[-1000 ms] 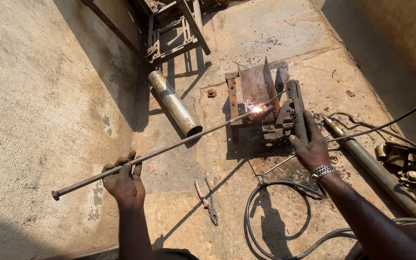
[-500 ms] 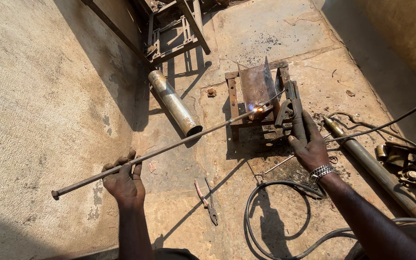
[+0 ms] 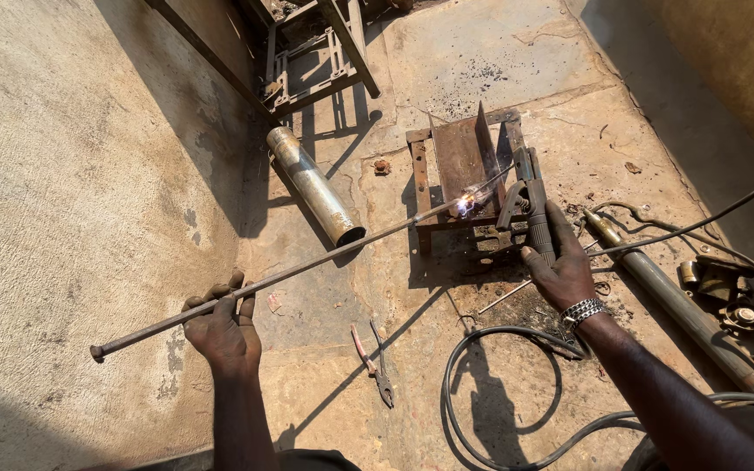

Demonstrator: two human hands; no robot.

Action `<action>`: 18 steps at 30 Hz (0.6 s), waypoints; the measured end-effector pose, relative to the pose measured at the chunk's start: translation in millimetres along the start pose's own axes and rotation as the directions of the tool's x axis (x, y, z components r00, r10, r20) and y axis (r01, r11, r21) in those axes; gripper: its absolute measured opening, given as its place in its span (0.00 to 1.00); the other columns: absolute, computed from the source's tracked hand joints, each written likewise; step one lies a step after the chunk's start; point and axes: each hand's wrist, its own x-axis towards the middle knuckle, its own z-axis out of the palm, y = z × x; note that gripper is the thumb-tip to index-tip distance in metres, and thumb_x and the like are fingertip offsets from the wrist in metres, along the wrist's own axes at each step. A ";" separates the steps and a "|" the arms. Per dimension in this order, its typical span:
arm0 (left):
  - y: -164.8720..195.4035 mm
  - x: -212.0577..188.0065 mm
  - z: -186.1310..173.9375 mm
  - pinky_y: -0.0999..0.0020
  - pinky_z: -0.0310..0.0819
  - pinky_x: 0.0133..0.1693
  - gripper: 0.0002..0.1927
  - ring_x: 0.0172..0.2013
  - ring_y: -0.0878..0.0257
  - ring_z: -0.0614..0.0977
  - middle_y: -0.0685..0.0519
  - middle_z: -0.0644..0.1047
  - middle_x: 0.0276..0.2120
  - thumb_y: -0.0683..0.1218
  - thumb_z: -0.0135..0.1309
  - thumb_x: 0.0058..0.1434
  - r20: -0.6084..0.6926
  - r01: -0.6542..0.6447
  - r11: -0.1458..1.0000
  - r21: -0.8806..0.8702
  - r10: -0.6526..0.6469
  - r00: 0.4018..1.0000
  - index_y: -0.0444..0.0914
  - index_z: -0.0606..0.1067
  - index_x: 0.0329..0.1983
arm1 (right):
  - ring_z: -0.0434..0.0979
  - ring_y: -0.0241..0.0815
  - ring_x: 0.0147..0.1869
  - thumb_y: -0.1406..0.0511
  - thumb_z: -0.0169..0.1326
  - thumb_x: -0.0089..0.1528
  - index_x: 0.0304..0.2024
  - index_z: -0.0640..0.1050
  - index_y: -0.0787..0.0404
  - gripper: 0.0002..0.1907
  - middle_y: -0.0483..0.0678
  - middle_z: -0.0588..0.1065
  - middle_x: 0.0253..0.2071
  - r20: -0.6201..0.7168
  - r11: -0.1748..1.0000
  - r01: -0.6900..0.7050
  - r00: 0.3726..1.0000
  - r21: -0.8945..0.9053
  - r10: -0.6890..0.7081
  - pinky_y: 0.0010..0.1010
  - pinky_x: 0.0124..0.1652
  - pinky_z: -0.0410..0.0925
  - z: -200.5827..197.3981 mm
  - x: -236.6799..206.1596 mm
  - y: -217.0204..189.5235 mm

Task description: The person welds a metal frame using a welding torch while holding a metal rod with pliers. The person repeatedly positions the rod and applies the torch to create welds on the frame, with visible sparks and smoke throughout the process.

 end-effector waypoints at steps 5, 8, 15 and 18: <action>-0.1 0.8 3.3 0.44 0.83 0.54 0.22 0.53 0.45 0.83 0.48 0.78 0.41 0.27 0.46 0.63 -0.034 0.013 1.000 0.008 -0.013 0.999 0.45 0.60 0.48 | 0.73 0.55 0.66 0.67 0.61 0.59 0.77 0.54 0.50 0.47 0.61 0.60 0.73 -0.043 0.981 -0.104 0.993 0.165 0.113 0.47 0.53 0.76 -4.0 3.2 1.7; 0.2 -1.2 4.2 0.44 0.84 0.55 0.21 0.53 0.45 0.83 0.47 0.78 0.42 0.27 0.47 0.64 0.018 -0.004 0.999 -0.036 0.005 1.000 0.44 0.61 0.48 | 0.75 0.51 0.59 0.69 0.59 0.58 0.77 0.56 0.50 0.47 0.60 0.59 0.74 -0.124 0.943 -0.153 0.973 0.295 0.197 0.40 0.43 0.79 -9.7 7.0 1.1; 8.7 -1.1 16.3 0.40 0.81 0.54 0.21 0.52 0.46 0.84 0.48 0.77 0.43 0.29 0.47 0.64 -0.065 0.052 0.999 0.007 -0.052 0.997 0.45 0.58 0.49 | 0.73 0.37 0.26 0.74 0.56 0.60 0.78 0.51 0.45 0.49 0.54 0.73 0.45 -0.069 0.639 -0.330 0.854 0.695 0.516 0.28 0.21 0.69 -26.5 4.5 5.0; 12.0 -0.6 17.6 0.38 0.81 0.54 0.22 0.49 0.47 0.85 0.48 0.76 0.44 0.30 0.47 0.63 -0.185 0.141 0.990 0.030 -0.133 0.974 0.45 0.56 0.51 | 0.73 0.36 0.25 0.71 0.56 0.63 0.75 0.53 0.45 0.43 0.49 0.74 0.38 -0.012 0.531 -0.382 0.804 0.756 0.594 0.26 0.19 0.66 -35.9 -3.1 15.9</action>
